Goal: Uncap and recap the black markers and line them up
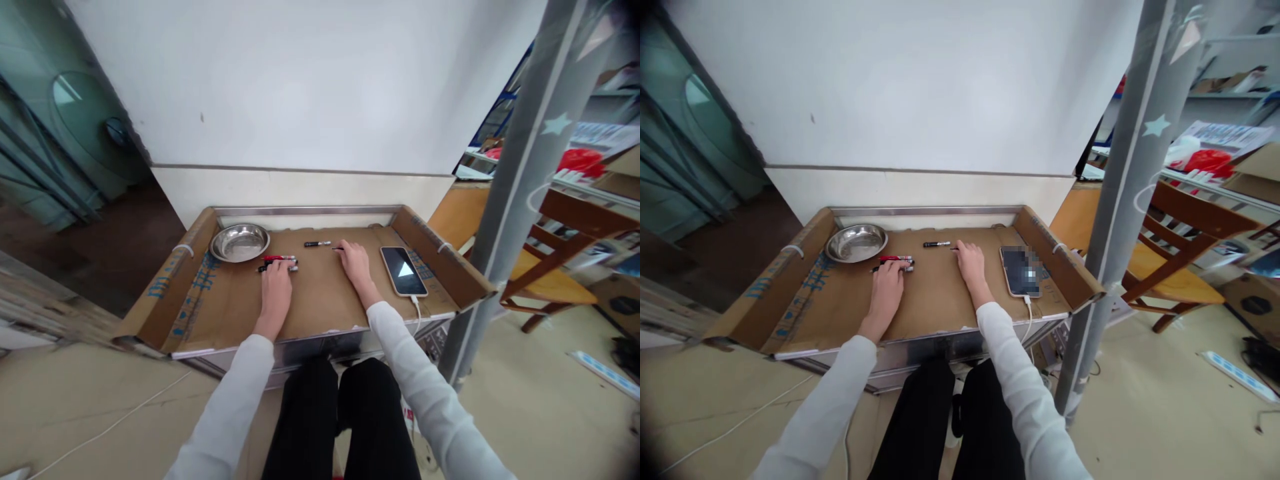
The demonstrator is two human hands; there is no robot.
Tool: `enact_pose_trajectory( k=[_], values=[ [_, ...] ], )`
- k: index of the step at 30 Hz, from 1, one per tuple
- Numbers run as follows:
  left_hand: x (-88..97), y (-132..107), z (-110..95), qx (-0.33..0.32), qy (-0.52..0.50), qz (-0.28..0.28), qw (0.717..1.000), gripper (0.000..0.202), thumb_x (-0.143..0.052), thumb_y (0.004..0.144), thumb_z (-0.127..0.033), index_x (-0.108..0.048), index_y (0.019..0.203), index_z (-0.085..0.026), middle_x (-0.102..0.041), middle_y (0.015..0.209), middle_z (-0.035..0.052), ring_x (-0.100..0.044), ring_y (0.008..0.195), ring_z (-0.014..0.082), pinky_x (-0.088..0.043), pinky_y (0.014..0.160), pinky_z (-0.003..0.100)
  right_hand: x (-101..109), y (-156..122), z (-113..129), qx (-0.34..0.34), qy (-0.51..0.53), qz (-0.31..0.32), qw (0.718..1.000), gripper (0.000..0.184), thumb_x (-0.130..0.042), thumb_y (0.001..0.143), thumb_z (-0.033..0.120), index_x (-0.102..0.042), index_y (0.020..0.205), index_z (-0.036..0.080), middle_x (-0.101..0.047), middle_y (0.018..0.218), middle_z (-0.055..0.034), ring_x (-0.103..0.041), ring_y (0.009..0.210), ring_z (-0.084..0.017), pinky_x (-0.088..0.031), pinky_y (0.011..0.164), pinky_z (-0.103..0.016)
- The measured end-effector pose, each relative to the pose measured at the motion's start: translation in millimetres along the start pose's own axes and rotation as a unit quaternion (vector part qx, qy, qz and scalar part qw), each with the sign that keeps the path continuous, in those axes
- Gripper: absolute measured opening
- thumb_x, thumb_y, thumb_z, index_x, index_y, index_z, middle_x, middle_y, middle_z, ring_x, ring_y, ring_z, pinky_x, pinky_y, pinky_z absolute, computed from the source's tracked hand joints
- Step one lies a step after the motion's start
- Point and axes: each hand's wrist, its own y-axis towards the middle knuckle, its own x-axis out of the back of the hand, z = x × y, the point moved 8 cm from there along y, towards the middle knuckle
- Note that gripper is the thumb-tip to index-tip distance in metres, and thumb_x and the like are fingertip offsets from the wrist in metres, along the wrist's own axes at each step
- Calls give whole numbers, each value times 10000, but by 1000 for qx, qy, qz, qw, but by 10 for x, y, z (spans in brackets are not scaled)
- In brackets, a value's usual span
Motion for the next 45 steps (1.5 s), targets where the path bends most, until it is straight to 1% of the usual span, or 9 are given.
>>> enact_pose_trajectory(
  k=[5,9,12,16,20,26,31,40,45],
  values=[
    [26,73,-376,-41,-19,-43,998,311,-365,860,-80,-521,1117,-157,-564,1105,112,-548,1006,220,-439,832,336,-45,17,-128,-62,-14,5,998,191,-386,934,221,-560,998,175,-660,949,-89,-541,870,-204,-301,730,-297],
    [-266,325,-805,-72,-21,-7,997,383,-302,873,-66,-478,1211,-98,-544,1183,147,-531,1076,221,-411,919,338,-61,21,-147,-71,-15,7,997,191,-387,928,204,-556,1013,179,-658,945,-88,-540,880,-201,-301,744,-296],
    [-515,610,-899,-46,-4,13,999,423,-288,875,-67,-434,1271,-41,-467,1321,199,-425,1231,257,-334,1007,382,-62,20,-146,-70,-9,7,997,187,-400,923,206,-561,1013,180,-659,937,-86,-543,879,-202,-307,750,-296],
    [-673,721,-861,-58,21,58,996,344,-292,881,-74,-578,1071,-94,-608,1092,187,-513,1099,274,-312,971,466,-35,12,-128,-56,17,-6,998,206,-384,921,187,-571,1007,181,-662,913,-96,-548,849,-214,-323,733,-307],
    [-469,475,-767,-87,19,32,995,270,-333,936,-228,-585,991,-149,-621,963,126,-562,909,250,-333,881,447,37,-13,-9,13,58,-24,998,209,-379,924,190,-579,983,192,-663,910,-93,-550,837,-224,-337,725,-319],
    [-183,280,-602,-61,-31,6,998,230,-400,933,-332,-575,1054,-243,-609,981,54,-554,925,198,-322,838,361,173,-60,150,68,102,-44,991,239,-350,944,223,-576,1019,202,-660,943,-75,-551,872,-221,-355,755,-314],
    [-118,304,-581,-53,-68,-17,996,222,-428,925,-339,-576,1062,-247,-619,1011,40,-558,938,188,-333,795,326,200,-86,276,121,129,-43,983,256,-351,944,223,-578,1061,199,-660,985,-74,-552,908,-218,-366,784,-312],
    [-126,299,-529,-52,-85,-15,995,215,-442,921,-320,-583,1064,-245,-612,1012,46,-558,945,190,-358,808,328,237,-99,269,102,178,-57,977,270,-344,931,217,-580,1059,196,-660,1044,-83,-577,952,-213,-408,849,-329],
    [-115,291,-465,-52,-146,-45,987,216,-411,932,-290,-578,1040,-205,-594,1007,53,-553,925,182,-393,833,317,276,-217,561,198,259,-13,945,617,-319,821,89,-200,1423,146,-448,1389,-113,-487,1205,-178,-405,971,-336]
  ],
)
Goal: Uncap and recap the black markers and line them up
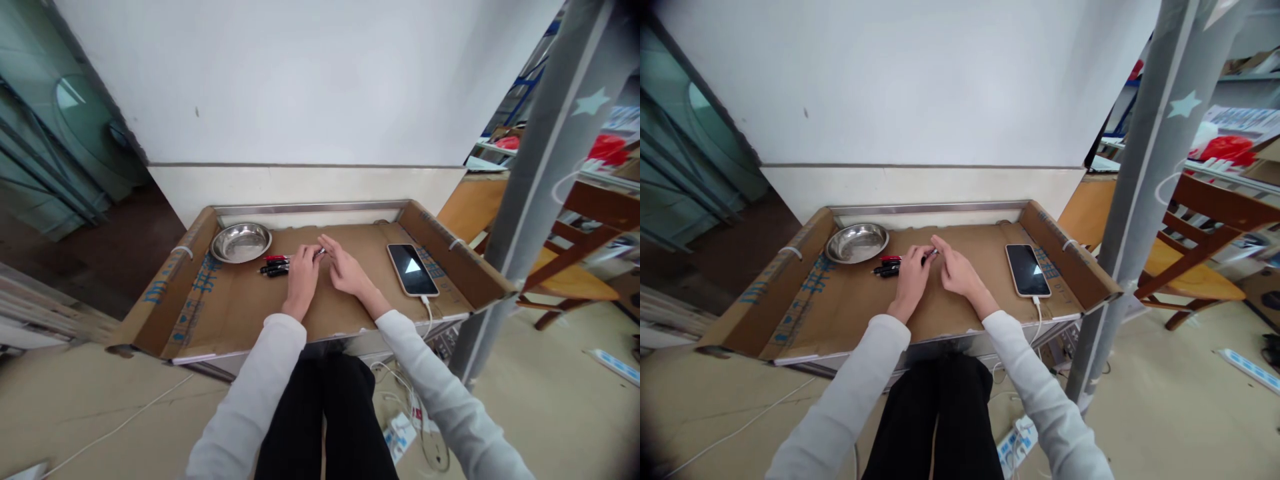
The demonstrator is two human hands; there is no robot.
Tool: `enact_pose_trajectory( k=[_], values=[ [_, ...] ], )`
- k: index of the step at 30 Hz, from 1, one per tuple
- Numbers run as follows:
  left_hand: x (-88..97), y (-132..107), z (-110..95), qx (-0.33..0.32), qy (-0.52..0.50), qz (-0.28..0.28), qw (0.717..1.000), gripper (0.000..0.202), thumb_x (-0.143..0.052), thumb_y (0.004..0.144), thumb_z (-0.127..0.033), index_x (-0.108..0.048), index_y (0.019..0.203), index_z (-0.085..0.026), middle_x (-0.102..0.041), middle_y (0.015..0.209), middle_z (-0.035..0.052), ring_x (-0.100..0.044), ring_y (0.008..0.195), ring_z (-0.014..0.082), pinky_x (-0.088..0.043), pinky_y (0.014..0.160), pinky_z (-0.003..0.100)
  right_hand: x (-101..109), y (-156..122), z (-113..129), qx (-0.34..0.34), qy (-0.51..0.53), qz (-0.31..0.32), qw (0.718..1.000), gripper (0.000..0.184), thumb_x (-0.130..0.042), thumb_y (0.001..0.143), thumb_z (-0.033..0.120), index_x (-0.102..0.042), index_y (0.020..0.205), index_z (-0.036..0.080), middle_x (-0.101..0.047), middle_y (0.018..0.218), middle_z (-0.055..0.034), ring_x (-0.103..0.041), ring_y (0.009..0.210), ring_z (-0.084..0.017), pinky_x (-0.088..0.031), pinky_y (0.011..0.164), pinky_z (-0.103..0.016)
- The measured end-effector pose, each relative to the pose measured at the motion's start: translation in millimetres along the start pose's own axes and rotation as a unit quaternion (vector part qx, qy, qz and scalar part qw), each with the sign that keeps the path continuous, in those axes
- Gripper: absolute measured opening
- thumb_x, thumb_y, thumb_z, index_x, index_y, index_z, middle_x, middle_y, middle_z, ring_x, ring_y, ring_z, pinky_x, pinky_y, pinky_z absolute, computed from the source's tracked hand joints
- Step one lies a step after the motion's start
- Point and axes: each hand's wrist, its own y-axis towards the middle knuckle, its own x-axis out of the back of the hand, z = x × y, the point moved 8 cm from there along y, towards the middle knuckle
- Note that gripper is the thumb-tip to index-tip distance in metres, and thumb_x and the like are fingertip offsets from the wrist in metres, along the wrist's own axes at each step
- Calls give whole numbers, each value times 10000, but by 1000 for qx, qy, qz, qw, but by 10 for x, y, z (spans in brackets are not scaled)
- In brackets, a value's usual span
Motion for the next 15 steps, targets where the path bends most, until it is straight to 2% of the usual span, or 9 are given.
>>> enact_pose_trajectory(
  k=[2,4,5,7,10,12,15],
  values=[
    [69,-45,6,8,-13,-14,1000,234,-403,935,-310,-580,1043,-203,-588,1017,59,-546,922,180,-400,839,314,-4,-12,-17,-4,22,9,1000,735,-320,795,86,-11,1460,141,-376,1440,-124,-452,1249,-174,-414,975,-349],
    [160,-129,4,24,9,-20,999,254,-410,929,-342,-594,1051,-217,-597,1013,69,-530,934,199,-393,847,341,39,-38,-158,-40,20,-12,999,741,-313,799,93,15,1462,142,-345,1455,-136,-450,1252,-184,-418,976,-371],
    [211,-186,12,39,33,-22,998,257,-422,921,-356,-607,1046,-230,-603,1010,75,-516,945,217,-385,849,366,56,-57,-250,-60,9,-22,998,722,-321,800,98,-34,1461,138,-347,1451,-142,-457,1243,-191,-415,982,-381],
    [320,-319,56,78,86,-28,993,243,-456,900,-371,-639,1017,-261,-615,1008,87,-479,966,263,-369,836,423,59,-104,-441,-103,-33,-28,994,633,-337,803,104,-218,1425,127,-444,1375,-152,-483,1205,-207,-399,1002,-403],
    [396,-487,149,113,127,-22,985,221,-481,886,-346,-663,984,-270,-617,974,97,-463,914,282,-375,791,454,-19,-169,-651,-155,-99,3,983,502,-352,809,101,-413,1305,55,-547,1244,-198,-520,1140,-238,-399,990,-417],
    [403,-539,220,127,136,-20,982,216,-473,888,-297,-667,967,-241,-606,927,113,-468,891,277,-391,780,451,-89,-190,-693,-161,-121,28,979,419,-355,818,91,-517,1203,59,-579,1202,-196,-533,1122,-238,-392,995,-408],
    [367,-520,244,115,116,-13,987,217,-458,877,-201,-636,1002,-202,-584,953,118,-483,906,257,-416,814,426,-136,-200,-689,-155,-131,33,979,373,-360,831,83,-572,1138,81,-582,1215,-180,-527,1144,-223,-377,1015,-394]
  ],
)
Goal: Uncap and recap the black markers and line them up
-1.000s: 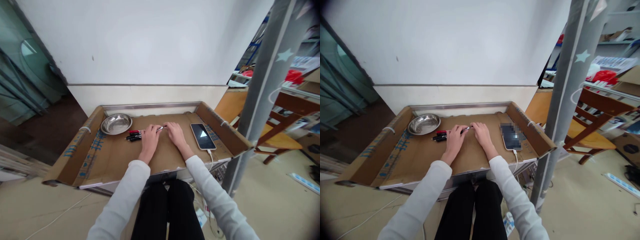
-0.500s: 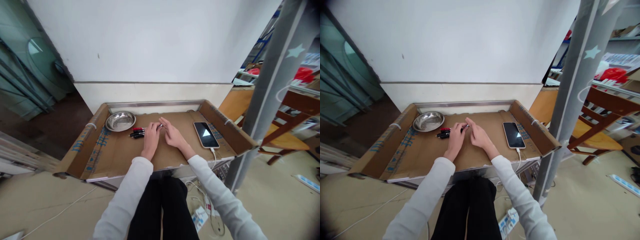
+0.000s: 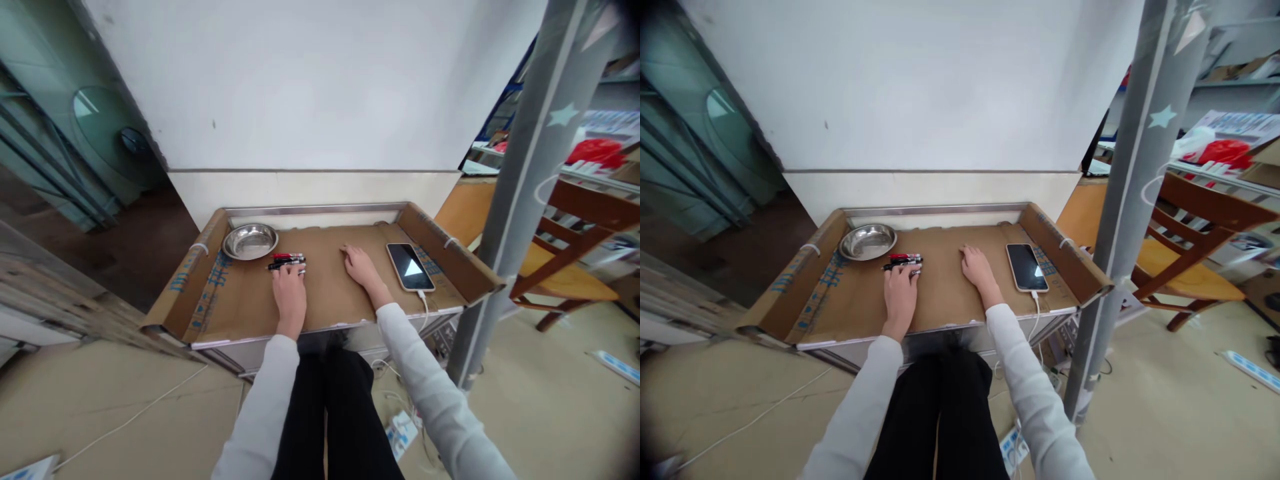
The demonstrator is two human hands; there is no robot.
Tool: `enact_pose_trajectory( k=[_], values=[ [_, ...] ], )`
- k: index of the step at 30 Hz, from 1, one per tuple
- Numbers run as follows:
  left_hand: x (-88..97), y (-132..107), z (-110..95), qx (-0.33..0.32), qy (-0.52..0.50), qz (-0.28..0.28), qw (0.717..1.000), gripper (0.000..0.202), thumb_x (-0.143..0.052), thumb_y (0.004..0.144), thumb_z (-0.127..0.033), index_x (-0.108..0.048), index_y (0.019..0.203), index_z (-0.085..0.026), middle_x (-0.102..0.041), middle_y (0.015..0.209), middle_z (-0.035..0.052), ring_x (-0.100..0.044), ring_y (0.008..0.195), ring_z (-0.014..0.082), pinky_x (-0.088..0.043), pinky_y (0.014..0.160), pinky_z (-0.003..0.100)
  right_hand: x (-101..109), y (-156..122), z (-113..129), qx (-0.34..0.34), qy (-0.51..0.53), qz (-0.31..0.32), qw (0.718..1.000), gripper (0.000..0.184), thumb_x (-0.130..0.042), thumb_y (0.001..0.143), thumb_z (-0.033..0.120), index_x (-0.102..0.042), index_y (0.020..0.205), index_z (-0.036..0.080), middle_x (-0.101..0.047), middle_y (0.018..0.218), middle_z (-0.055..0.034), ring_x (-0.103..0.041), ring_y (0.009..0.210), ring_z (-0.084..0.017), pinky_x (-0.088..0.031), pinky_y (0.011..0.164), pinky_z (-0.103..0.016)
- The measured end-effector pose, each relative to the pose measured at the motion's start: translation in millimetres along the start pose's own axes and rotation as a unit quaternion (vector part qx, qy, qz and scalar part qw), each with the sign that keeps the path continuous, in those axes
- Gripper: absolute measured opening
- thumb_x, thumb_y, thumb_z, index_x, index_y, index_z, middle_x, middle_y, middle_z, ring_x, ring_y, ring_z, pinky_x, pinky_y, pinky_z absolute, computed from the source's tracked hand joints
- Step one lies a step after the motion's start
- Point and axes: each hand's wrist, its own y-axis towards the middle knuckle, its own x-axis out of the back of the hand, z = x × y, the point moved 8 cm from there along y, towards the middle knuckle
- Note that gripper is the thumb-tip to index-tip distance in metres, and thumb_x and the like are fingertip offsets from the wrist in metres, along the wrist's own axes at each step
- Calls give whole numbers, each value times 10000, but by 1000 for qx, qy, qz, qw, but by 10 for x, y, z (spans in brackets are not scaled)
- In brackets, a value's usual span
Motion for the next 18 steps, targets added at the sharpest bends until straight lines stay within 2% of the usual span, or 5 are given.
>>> enact_pose_trajectory(
  k=[4,6,8,11,18],
  values=[
    [-33,5,-258,-116,-44,31,992,248,-440,871,-151,-563,1084,-180,-563,1069,100,-483,1008,231,-398,930,388,2,-3,-12,-1,10,-13,1000,374,-369,828,73,-577,1137,102,-600,1192,-165,-533,1139,-204,-393,1001,-388],
    [-80,-46,-409,-186,-64,70,978,243,-419,884,-157,-559,1079,-192,-574,1075,76,-489,1028,210,-378,970,365,6,0,-22,-3,16,-16,1000,366,-379,824,70,-587,1122,117,-614,1169,-151,-546,1116,-200,-403,986,-381],
    [-151,-97,-492,-228,-72,112,965,238,-417,886,-169,-568,1066,-205,-582,1093,57,-495,1036,197,-363,992,357,19,5,-29,-9,19,-21,1000,354,-384,829,74,-592,1111,122,-623,1152,-141,-555,1093,-199,-408,973,-367],
    [-242,-106,-489,-230,-67,140,961,229,-439,875,-184,-581,1051,-215,-586,1114,43,-495,1046,200,-361,989,362,44,14,-18,-14,18,-28,999,335,-388,835,76,-597,1093,117,-633,1125,-138,-560,1065,-199,-411,953,-347],
    [-287,-60,-438,-201,-61,150,966,231,-418,882,-181,-601,1017,-227,-611,1082,34,-512,1000,203,-376,948,372,69,23,-4,-16,12,-32,999,317,-396,829,74,-609,1060,123,-647,1069,-123,-563,1022,-200,-419,921,-333]
  ],
)
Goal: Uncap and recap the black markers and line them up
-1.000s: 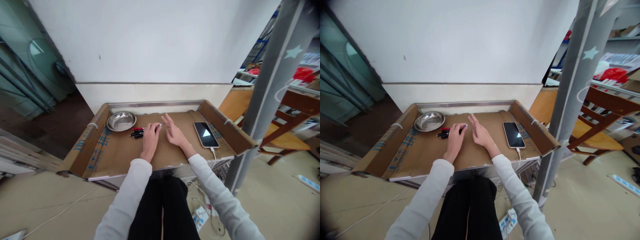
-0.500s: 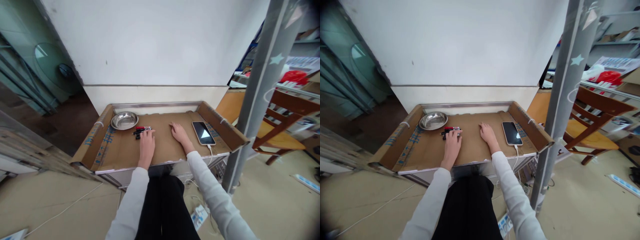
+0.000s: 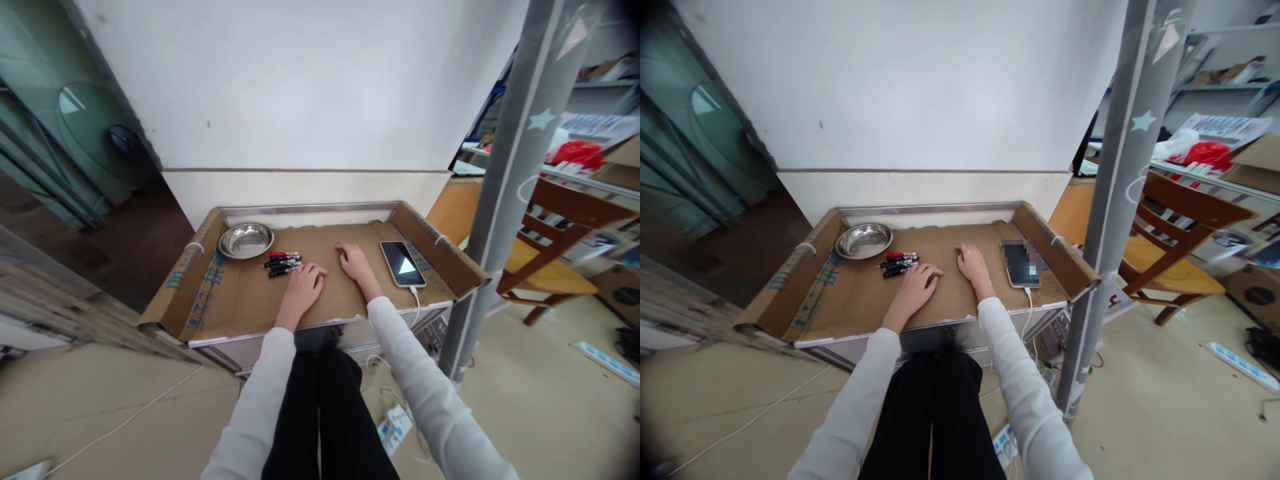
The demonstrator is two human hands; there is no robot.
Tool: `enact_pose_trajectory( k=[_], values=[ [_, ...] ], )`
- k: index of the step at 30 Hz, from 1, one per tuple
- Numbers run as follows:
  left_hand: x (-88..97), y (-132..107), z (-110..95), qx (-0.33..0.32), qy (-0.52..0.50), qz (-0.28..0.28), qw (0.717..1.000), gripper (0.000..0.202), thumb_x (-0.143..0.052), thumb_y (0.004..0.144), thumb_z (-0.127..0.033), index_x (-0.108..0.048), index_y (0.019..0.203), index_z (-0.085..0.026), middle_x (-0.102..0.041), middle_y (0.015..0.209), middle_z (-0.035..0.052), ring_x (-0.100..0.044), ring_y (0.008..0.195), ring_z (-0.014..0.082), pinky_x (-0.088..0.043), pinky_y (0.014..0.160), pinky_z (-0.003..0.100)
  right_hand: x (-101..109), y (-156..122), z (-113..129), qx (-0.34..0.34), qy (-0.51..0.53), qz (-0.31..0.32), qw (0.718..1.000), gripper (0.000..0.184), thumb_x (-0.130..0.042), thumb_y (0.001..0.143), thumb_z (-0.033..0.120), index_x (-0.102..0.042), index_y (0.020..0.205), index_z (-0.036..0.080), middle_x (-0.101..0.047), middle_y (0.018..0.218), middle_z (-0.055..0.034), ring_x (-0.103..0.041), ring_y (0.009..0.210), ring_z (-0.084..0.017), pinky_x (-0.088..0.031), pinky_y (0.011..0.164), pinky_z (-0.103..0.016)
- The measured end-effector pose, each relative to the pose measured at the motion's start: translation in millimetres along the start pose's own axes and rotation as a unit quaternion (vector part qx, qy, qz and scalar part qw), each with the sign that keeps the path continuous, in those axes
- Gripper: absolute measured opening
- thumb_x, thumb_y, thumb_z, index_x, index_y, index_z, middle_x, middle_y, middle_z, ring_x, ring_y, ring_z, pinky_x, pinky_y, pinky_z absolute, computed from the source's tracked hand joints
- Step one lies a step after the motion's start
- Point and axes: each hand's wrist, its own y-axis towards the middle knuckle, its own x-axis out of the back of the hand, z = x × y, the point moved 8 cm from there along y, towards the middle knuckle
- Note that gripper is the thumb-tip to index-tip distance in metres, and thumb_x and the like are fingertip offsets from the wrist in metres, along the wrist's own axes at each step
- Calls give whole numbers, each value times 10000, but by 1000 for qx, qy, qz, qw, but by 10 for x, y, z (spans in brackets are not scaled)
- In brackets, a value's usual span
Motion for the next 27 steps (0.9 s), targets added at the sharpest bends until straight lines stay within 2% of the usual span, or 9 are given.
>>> enact_pose_trajectory(
  k=[13,17,20,23,25,27],
  values=[
    [36,-105,-39,-4,-2,17,1000,295,-368,908,-186,-588,1102,-216,-593,1203,44,-501,1103,198,-361,995,371,-50,-17,-49,0,28,7,1000,343,-381,834,86,-602,1094,119,-619,1154,-135,-549,1076,-204,-389,972,-341],
    [45,-126,-42,-3,-8,17,1000,283,-363,910,-181,-584,1083,-209,-595,1196,43,-513,1104,192,-371,979,356,-54,-7,-67,-2,32,2,999,331,-382,830,92,-611,1067,126,-635,1112,-126,-561,1038,-210,-405,942,-342],
    [78,-128,-59,-3,5,1,1000,263,-368,901,-161,-593,1028,-209,-614,1117,44,-537,1038,193,-390,929,341,-57,-2,-78,-4,33,3,999,327,-387,822,92,-613,1055,130,-639,1091,-126,-559,1028,-217,-409,924,-348],
    [218,-141,10,49,50,-56,996,231,-400,874,-137,-593,987,-194,-610,1021,72,-539,961,218,-401,856,354,-59,-2,-81,-6,32,7,999,325,-384,823,96,-609,1056,128,-634,1091,-131,-552,1031,-219,-405,917,-351],
    [359,-190,119,115,84,-113,983,219,-415,863,-139,-584,997,-180,-593,1007,97,-525,944,243,-396,826,375,-54,-2,-76,-6,31,9,999,327,-383,823,98,-604,1062,128,-632,1088,-131,-547,1030,-218,-403,911,-349],
    [453,-266,240,177,107,-145,968,214,-427,857,-154,-576,1009,-174,-579,1008,111,-514,941,263,-391,807,392,-47,1,-65,-5,25,10,1000,328,-381,822,101,-602,1062,131,-631,1085,-128,-543,1025,-220,-400,905,-349]
  ],
)
